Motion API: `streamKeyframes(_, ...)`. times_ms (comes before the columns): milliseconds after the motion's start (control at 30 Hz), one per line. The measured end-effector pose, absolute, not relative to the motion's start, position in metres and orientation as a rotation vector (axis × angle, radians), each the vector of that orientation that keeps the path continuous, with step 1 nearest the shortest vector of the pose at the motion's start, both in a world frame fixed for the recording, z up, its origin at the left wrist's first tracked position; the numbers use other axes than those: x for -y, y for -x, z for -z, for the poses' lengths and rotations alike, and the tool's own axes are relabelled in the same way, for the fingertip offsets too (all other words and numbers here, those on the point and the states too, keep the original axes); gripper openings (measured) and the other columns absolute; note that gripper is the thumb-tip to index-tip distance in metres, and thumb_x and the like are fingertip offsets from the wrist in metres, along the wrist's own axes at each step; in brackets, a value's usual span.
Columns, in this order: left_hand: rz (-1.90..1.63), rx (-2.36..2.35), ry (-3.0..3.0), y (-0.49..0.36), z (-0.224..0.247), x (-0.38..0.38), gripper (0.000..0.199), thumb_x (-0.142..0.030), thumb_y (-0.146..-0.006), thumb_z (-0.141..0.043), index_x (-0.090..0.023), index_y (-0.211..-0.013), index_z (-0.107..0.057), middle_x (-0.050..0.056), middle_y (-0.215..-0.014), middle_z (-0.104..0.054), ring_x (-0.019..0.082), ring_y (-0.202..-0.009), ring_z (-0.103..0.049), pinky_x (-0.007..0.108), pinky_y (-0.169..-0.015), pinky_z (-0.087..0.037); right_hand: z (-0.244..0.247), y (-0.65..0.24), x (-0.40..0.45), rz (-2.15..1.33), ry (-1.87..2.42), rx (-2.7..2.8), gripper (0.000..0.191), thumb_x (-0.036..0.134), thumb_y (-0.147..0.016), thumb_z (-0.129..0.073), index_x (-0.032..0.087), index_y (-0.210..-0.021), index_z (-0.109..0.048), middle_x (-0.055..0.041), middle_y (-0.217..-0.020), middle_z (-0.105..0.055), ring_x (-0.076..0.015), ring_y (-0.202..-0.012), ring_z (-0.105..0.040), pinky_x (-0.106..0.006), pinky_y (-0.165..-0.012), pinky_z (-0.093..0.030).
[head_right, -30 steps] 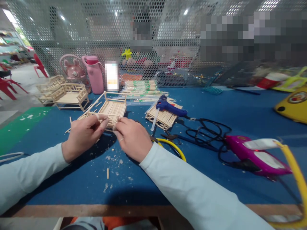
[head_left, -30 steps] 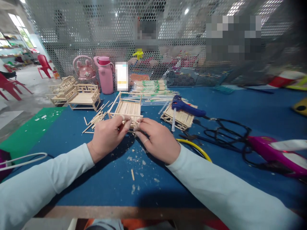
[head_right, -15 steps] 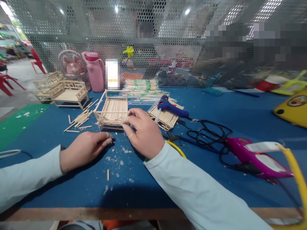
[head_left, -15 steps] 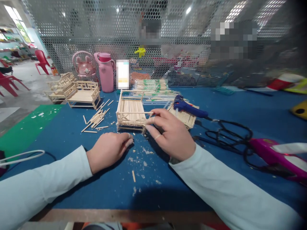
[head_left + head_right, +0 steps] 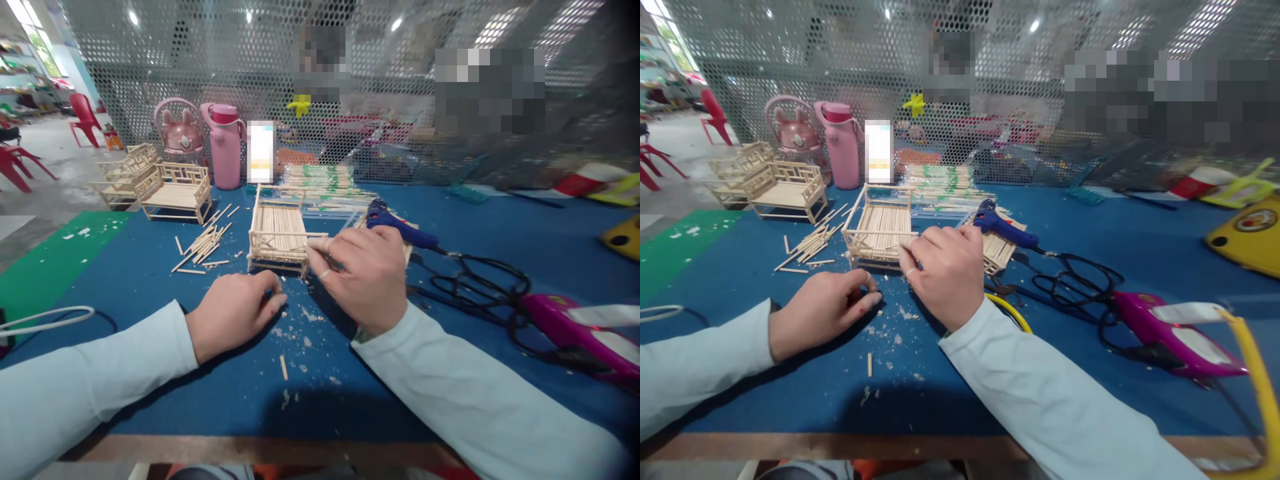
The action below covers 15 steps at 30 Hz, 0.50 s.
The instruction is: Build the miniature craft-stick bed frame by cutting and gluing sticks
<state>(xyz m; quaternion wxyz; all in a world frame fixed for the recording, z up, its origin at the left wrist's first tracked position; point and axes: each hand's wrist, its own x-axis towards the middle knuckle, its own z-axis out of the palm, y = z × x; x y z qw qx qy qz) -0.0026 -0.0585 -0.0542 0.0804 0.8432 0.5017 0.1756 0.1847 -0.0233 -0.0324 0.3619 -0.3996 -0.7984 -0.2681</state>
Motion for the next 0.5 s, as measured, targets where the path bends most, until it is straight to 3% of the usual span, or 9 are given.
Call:
streamKeyframes(200,-0.529,-1.490,-2.526,0.0024,0.0545,0.0583,0.021,-0.034,-0.090,-0.047,-0.019,-0.089,-0.062,0.002,-0.068,-0.069,0.018,-0.060,-0.064,0.027,-0.055,-0.042,0.0307,-0.1821,0.0245,0.702,1.057,2.095,0.025,0.026,-0.086,-0.054,0.021,-0.065,-0.067,-0.0006,-0.060,-0.064,-0.0158,-0.063,-0.053,-0.036,-0.072,-0.029)
streamKeyframes(500,-0.541,-1.483,-2.529,0.0034,0.0561,0.0590,0.022,-0.035,-0.090,-0.047,-0.020,-0.089,-0.062,0.002,-0.070,-0.070,0.019,-0.061,-0.065,0.027,-0.055,-0.043,0.0302,-0.1832,0.0256,0.675,1.087,2.103,0.023,0.027,-0.088,-0.053,0.020,-0.072,-0.068,-0.0015,-0.066,-0.068,-0.0178,-0.068,-0.056,-0.039,-0.080,-0.031)
